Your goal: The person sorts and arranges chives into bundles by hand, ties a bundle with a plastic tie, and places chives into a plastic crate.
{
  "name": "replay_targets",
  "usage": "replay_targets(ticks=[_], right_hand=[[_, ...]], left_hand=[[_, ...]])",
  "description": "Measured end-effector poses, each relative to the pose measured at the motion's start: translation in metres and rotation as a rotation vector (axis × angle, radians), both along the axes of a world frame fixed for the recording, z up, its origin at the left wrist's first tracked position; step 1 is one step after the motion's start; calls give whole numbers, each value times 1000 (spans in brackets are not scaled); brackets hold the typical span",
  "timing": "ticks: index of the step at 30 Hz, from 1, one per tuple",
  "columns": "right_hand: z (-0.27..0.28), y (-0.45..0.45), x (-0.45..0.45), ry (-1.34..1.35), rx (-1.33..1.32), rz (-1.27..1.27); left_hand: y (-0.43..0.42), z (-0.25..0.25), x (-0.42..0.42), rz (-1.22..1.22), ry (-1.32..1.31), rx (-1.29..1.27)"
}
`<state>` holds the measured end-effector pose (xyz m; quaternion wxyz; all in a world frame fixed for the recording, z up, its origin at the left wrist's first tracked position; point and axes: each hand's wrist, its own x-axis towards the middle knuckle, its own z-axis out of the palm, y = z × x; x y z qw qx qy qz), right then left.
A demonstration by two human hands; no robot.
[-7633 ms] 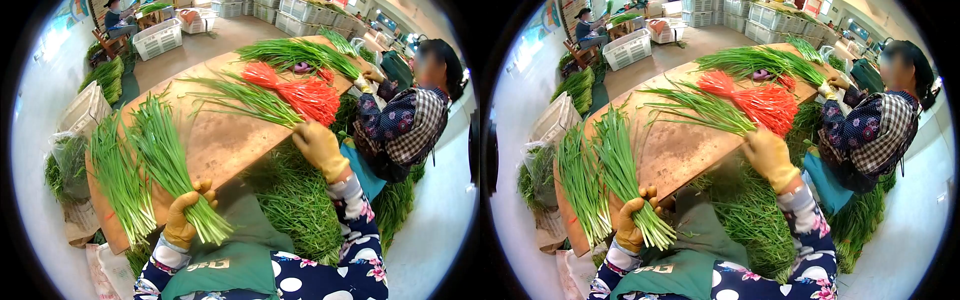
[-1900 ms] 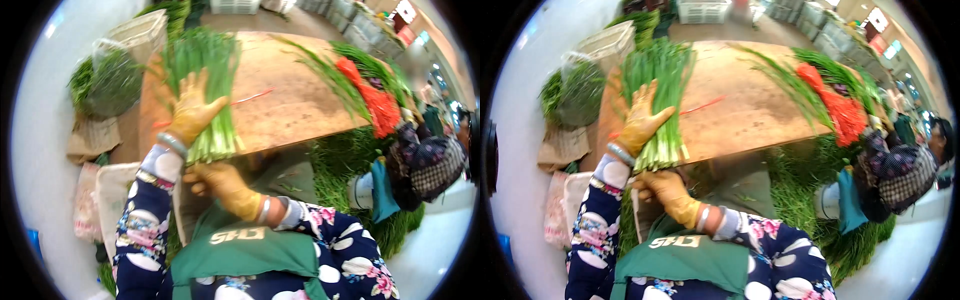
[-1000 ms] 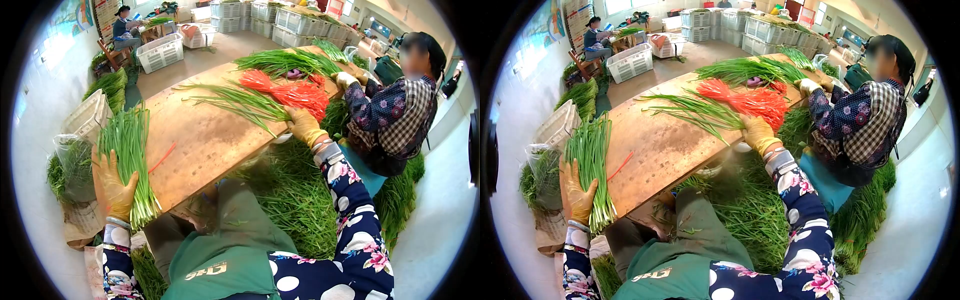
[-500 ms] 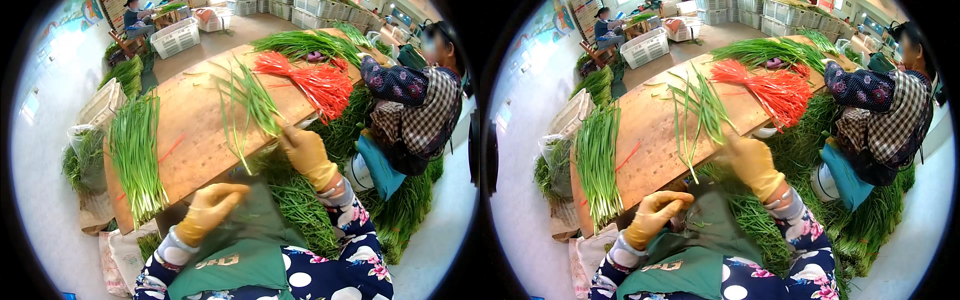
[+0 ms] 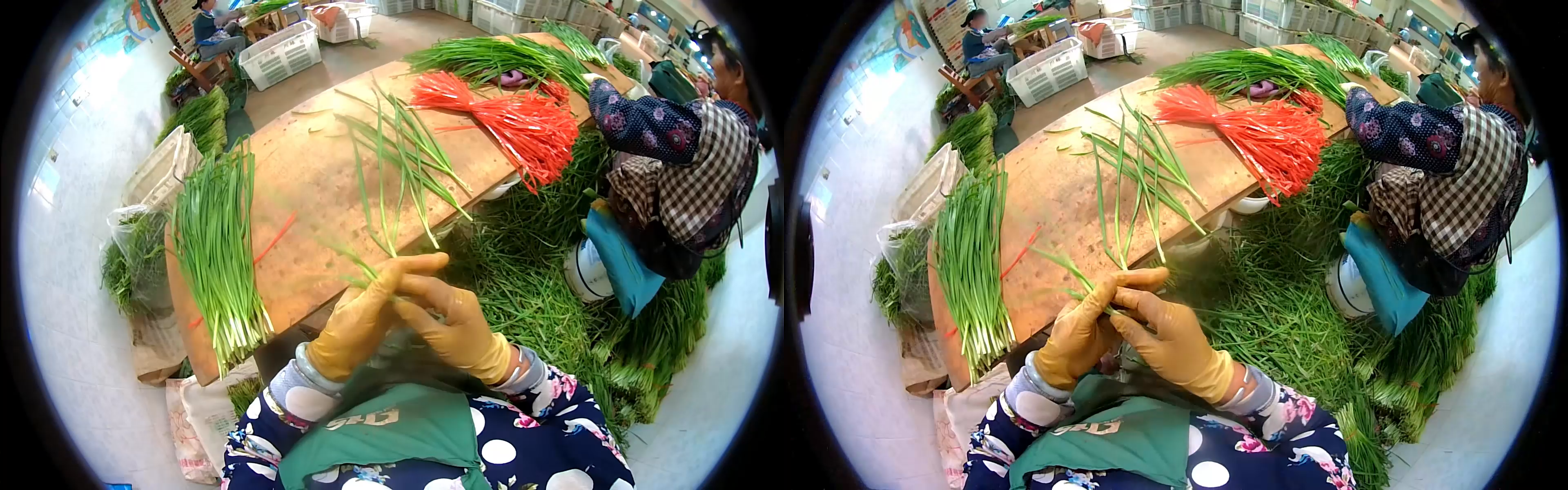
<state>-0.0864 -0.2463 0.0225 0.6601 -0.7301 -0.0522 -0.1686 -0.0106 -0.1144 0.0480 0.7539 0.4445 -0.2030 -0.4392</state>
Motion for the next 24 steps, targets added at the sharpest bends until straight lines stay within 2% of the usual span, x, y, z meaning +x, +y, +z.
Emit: replay_targets(ticks=[1,3,5,6,7,8,9,10,11,13,14,15,16,18,20,21,23,24], right_hand=[[-1,-1,0,-1,-1,-3],[-2,-4,0,138,12,128],[9,-11,-4,226,52,177],[11,-20,-5,154,-183,176],[12,-29,-6,79,-417,176],[11,-42,-7,89,-406,104],[10,-58,-5,126,-345,14],[11,-78,0,157,-428,-23],[15,-86,8,319,-261,-131],[3,-91,46,495,-476,-114],[-11,-86,58,449,-392,-69],[-10,-78,65,522,-233,-4],[-8,-70,72,598,-76,46],[-8,-67,72,582,-58,60],[-2,-62,62,564,52,106],[3,-54,53,570,59,112],[7,-37,35,515,58,279],[1,-27,29,386,-96,278]], left_hand=[[0,-2,0,-3,-1,-1],[1,-6,0,143,-125,46],[0,-2,-3,228,-52,21],[5,1,4,407,-332,150],[17,6,19,466,-277,65],[30,12,34,522,-226,-23],[49,20,53,440,162,-325],[59,26,55,434,248,-301],[60,16,52,437,246,-296],[59,-19,43,213,545,-173],[54,-27,40,233,587,-152],[52,-33,38,207,631,-165],[52,-39,36,185,623,-182],[53,-40,35,179,604,-208],[56,-39,32,122,492,-117],[52,-38,27,127,498,-110],[37,-36,19,180,269,-27],[34,-35,17,157,184,-37]])
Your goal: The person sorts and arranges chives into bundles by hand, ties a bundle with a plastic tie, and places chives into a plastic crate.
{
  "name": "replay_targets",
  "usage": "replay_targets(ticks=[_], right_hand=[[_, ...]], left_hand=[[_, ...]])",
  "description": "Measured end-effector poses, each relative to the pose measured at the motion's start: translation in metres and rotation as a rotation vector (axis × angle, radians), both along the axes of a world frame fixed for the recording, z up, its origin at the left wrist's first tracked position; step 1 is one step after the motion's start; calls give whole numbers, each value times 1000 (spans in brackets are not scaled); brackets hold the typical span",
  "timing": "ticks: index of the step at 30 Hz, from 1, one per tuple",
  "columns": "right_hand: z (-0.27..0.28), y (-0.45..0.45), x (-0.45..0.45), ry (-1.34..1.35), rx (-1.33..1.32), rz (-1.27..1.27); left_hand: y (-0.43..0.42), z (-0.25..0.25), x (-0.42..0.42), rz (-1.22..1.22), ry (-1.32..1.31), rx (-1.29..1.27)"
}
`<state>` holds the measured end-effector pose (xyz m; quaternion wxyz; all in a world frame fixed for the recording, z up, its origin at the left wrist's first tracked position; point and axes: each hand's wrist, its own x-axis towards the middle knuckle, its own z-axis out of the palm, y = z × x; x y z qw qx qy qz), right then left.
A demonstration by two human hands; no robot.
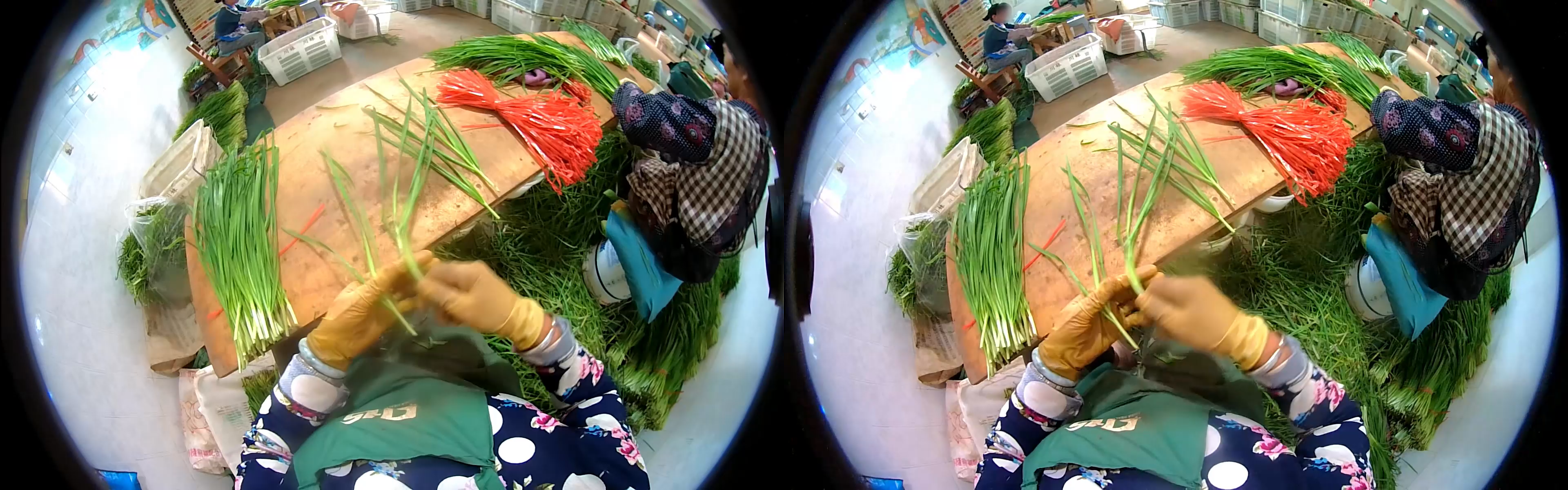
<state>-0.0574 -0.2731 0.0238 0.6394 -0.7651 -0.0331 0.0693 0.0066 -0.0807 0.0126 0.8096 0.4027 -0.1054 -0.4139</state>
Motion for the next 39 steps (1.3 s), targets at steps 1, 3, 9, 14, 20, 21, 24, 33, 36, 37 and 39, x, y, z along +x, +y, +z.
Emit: replay_targets(ticks=[1,3,9,14,20,21,24,33,36,37,39], right_hand=[[-6,10,-4,-147,-132,34],[-12,24,-8,-199,-151,61],[7,3,-21,-348,-215,195],[-20,2,0,-354,-439,-219],[-26,52,42,-293,-843,-235],[-27,51,41,-294,-844,-235],[-25,39,27,-257,-580,-308],[-21,-10,-17,211,614,-233],[-29,-6,-26,204,718,-180],[-31,-6,-28,211,718,-148],[-36,-6,-34,259,718,-109]], left_hand=[[-2,1,-1,-5,-1,1],[-3,1,-4,-76,-48,-51],[25,44,4,300,-116,-240],[48,37,19,348,115,-306],[42,8,20,454,243,-471],[44,19,22,454,243,-472],[55,75,36,245,86,-617],[44,112,57,360,-342,-698],[20,23,17,282,35,-453],[14,8,4,228,133,-268],[2,-22,-22,88,364,61]])
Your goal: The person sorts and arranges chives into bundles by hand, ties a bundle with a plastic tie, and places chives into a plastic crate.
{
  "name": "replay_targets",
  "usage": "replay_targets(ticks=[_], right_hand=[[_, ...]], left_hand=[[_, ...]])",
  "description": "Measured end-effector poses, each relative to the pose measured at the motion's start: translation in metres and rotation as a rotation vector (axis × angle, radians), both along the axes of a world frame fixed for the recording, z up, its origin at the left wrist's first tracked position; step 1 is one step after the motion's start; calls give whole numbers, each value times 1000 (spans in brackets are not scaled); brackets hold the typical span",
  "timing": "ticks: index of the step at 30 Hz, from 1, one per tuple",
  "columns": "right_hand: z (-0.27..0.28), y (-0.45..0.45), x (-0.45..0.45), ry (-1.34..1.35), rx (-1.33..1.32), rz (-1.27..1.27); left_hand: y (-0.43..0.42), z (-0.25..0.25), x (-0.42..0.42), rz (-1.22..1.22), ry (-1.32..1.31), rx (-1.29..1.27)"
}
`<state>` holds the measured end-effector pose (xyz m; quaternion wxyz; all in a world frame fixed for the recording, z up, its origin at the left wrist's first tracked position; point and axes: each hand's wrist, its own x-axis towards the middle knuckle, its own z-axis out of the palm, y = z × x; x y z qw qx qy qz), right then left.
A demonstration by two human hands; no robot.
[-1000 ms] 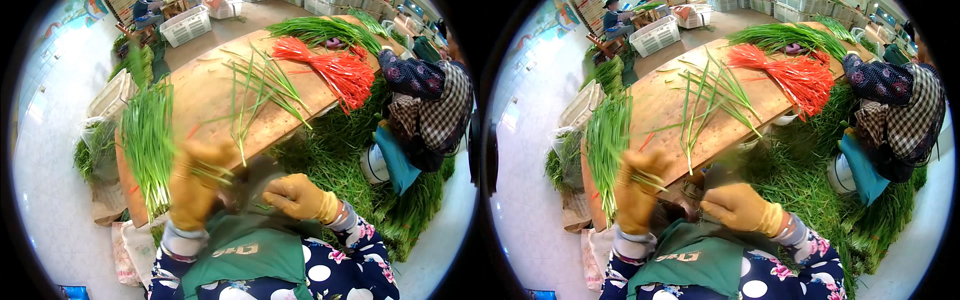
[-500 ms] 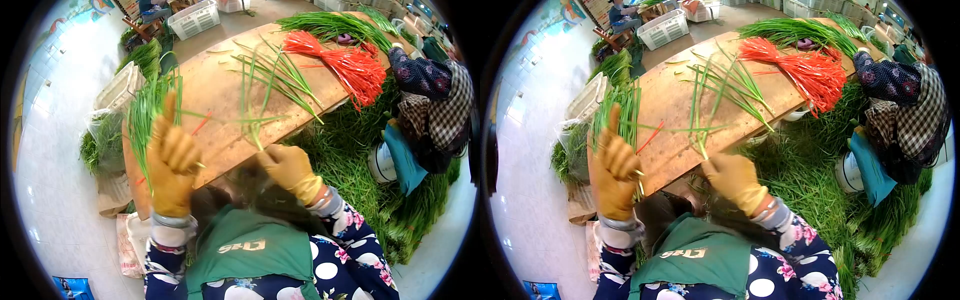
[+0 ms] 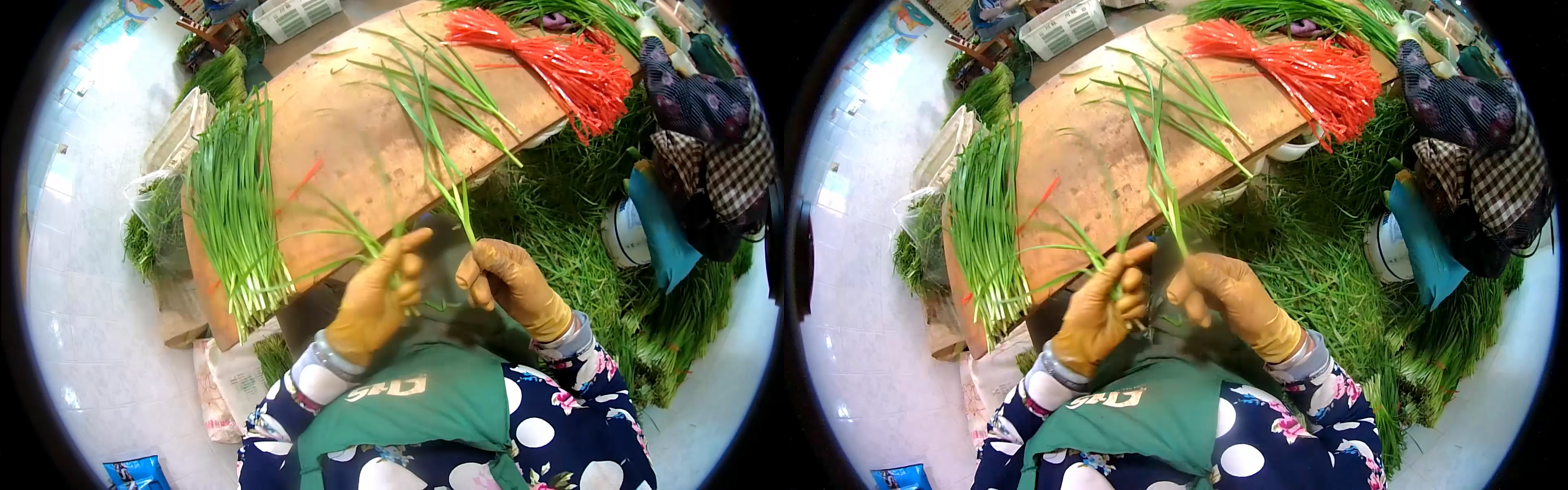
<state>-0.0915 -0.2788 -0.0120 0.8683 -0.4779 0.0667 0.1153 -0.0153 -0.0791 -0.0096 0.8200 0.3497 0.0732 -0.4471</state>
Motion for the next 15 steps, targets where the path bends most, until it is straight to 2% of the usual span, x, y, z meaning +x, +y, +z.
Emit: replay_targets(ticks=[1,6,8,10,12,15], right_hand=[[-3,1,-2,-5,-8,25],[-18,3,-7,-8,-112,163],[-22,6,-7,3,-101,157],[-24,4,-7,15,-162,229],[-24,2,-6,26,-176,232],[-26,4,-4,10,-174,207]], left_hand=[[-5,-2,-4,55,-3,32],[-18,11,11,9,-156,110],[-18,1,18,-199,-110,3],[-23,-6,19,-208,-81,4],[-25,-13,20,-256,34,-159],[-28,-16,17,-212,34,-107]])
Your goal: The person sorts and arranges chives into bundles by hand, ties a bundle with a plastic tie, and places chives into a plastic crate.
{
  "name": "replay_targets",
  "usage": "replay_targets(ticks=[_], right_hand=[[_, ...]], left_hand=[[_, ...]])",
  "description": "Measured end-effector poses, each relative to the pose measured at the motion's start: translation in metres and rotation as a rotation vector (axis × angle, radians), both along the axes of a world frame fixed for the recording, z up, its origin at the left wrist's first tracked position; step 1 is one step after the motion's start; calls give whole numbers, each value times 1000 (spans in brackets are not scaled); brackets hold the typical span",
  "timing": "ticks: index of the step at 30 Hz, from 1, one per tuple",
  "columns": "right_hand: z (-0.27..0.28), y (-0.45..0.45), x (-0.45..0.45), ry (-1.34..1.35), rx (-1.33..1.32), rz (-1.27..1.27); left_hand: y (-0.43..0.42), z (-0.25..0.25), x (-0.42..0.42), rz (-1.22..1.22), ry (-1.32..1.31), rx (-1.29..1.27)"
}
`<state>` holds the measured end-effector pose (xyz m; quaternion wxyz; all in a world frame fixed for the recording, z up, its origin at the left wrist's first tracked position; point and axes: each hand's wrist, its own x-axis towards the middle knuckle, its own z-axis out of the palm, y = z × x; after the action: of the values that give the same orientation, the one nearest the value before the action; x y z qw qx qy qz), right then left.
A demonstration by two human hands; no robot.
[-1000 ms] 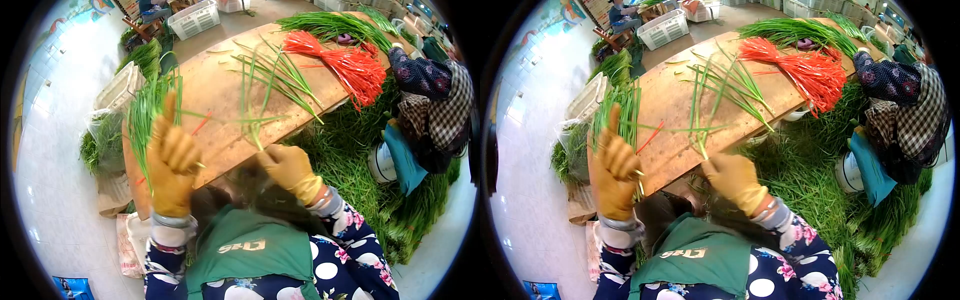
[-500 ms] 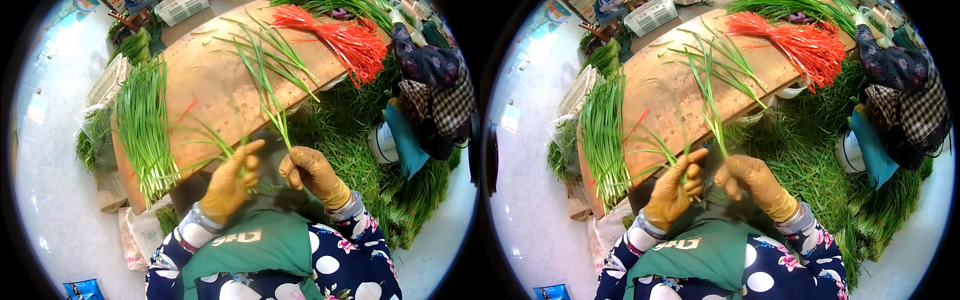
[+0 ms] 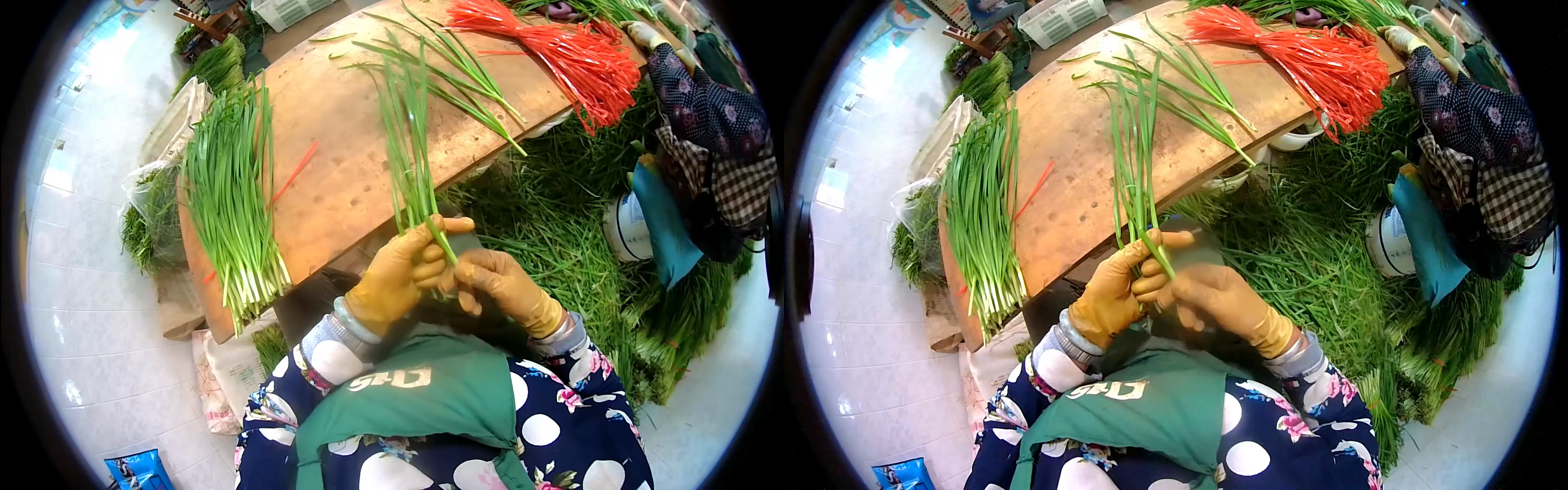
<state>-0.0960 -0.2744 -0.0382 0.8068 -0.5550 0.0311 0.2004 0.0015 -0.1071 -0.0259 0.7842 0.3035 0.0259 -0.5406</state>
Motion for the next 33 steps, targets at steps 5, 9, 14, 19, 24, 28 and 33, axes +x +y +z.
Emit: replay_targets(ticks=[5,9,14,19,24,28,33], right_hand=[[1,6,4,-17,53,-147],[3,-2,-15,31,112,-206],[3,-52,-38,-20,-705,-129],[28,-97,-9,-317,-1606,-367],[65,-86,72,-409,-1699,-347],[53,-90,95,-423,-1374,-265],[93,-69,81,-212,-322,-176]], left_hand=[[-5,5,-9,105,-127,98],[-6,11,-4,288,-146,-13],[18,85,20,377,-268,-96],[44,109,73,264,152,-406],[35,85,58,383,249,-160],[47,126,53,442,170,-254],[58,125,74,375,-62,-633]])
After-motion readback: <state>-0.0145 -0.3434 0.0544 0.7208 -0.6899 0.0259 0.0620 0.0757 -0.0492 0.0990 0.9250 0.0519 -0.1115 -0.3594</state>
